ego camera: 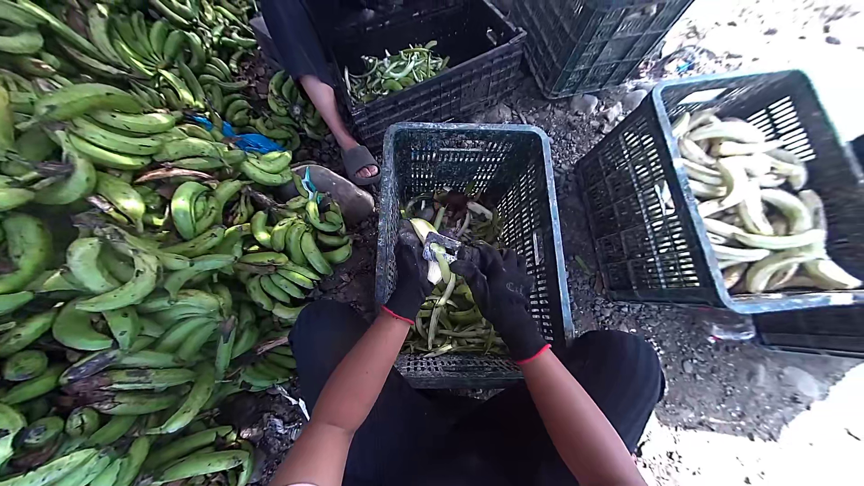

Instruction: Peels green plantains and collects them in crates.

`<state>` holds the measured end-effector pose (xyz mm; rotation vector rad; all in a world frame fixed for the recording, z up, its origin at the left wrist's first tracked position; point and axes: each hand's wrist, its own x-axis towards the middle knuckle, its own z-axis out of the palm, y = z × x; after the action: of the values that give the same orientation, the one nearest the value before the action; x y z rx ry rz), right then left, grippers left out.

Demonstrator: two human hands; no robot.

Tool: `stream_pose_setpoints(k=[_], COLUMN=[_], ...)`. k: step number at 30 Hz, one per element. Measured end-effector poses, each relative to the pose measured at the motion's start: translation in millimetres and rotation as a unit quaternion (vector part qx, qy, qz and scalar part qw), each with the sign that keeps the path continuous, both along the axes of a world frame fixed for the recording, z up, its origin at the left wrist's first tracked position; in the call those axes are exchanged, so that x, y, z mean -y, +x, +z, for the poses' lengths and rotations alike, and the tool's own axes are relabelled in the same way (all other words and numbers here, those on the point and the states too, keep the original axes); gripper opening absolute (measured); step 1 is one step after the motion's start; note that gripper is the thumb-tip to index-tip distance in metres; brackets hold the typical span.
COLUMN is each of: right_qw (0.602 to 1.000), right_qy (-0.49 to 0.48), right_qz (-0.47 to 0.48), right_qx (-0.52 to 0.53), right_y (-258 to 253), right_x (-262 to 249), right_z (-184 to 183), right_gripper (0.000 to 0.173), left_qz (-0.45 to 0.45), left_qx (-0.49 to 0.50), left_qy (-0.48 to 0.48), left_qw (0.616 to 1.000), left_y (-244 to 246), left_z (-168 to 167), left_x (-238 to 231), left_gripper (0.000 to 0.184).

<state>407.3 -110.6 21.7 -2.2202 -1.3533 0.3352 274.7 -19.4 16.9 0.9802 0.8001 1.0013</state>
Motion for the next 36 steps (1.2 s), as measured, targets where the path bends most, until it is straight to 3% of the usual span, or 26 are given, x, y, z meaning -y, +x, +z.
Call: stream_pose_setpoints(k=[2,4,6,8,10,12,15,18,23,27,31,34,36], right_qw=[0.999,0.998,0.999,0.998,0.993,0.981,0.97,0.983,0.993,0.978,0.982,0.999,0.995], right_qy=[0.023,0.041,0.022,-0.004,-0.005,0.002,-0.008,0.02,0.082,0.18,0.159,0.013,-0.047], right_qz=[0.023,0.032,0.022,0.014,0.016,0.028,0.013,0.01,0.086,0.071,0.057,0.031,0.025], right_qx=[0.026,0.027,-0.006,-0.054,-0.119,-0.192,-0.243,-0.183,-0.009,0.074,0.083,-0.034,-0.079], right_y=[-3.8,-8.1,-6.2,2.5,14.9,24.9,26.9,19.8,-1.4,-5.7,-2.2,-2.1,3.7], right_x=[0.6,0.5,-1.9,-5.3,-6.2,-1.7,1.6,-2.4,-0.3,-3.3,-0.8,0.8,-1.7], right_z=[-3.3,-7.4,-5.9,-0.9,-1.4,-3.6,-1.2,-5.8,-18.1,-28.6,-22.6,-3.8,-1.2], right_gripper=[0.085,0.086,0.087,0.076,0.065,0.067,0.071,0.074,0.091,0.092,0.089,0.076,0.076], left_qz=[0.026,0.027,0.0,-0.029,-0.089,-0.169,-0.178,-0.037,-0.003,0.004,0.002,-0.002,-0.012], left_qx=[0.043,0.026,-0.064,-0.144,-0.262,-0.312,-0.24,-0.088,0.02,0.07,0.034,-0.087,-0.151], left_qy=[-0.066,-0.068,-0.005,0.083,0.182,0.221,0.149,0.027,-0.108,-0.213,-0.201,-0.1,-0.03], left_qw=[0.997,0.997,0.998,0.986,0.944,0.909,0.943,0.995,0.994,0.975,0.979,0.991,0.988], left_y=[-3.9,-13.2,-16.6,-6.2,-2.7,-1.9,3.6,6.1,-18.0,-13.4,-12.2,-9.5,-6.9], left_z=[2.1,6.7,10.7,13.0,18.8,20.4,13.8,16.7,11.2,15.1,19.4,22.2,19.1], left_x=[-3.5,-5.1,-3.9,-11.3,-12.1,-1.7,2.1,-1.1,4.1,-4.9,-5.4,0.9,5.6], left_gripper=[0.058,0.06,0.059,0.056,0.051,0.052,0.059,0.052,0.049,0.048,0.047,0.048,0.049])
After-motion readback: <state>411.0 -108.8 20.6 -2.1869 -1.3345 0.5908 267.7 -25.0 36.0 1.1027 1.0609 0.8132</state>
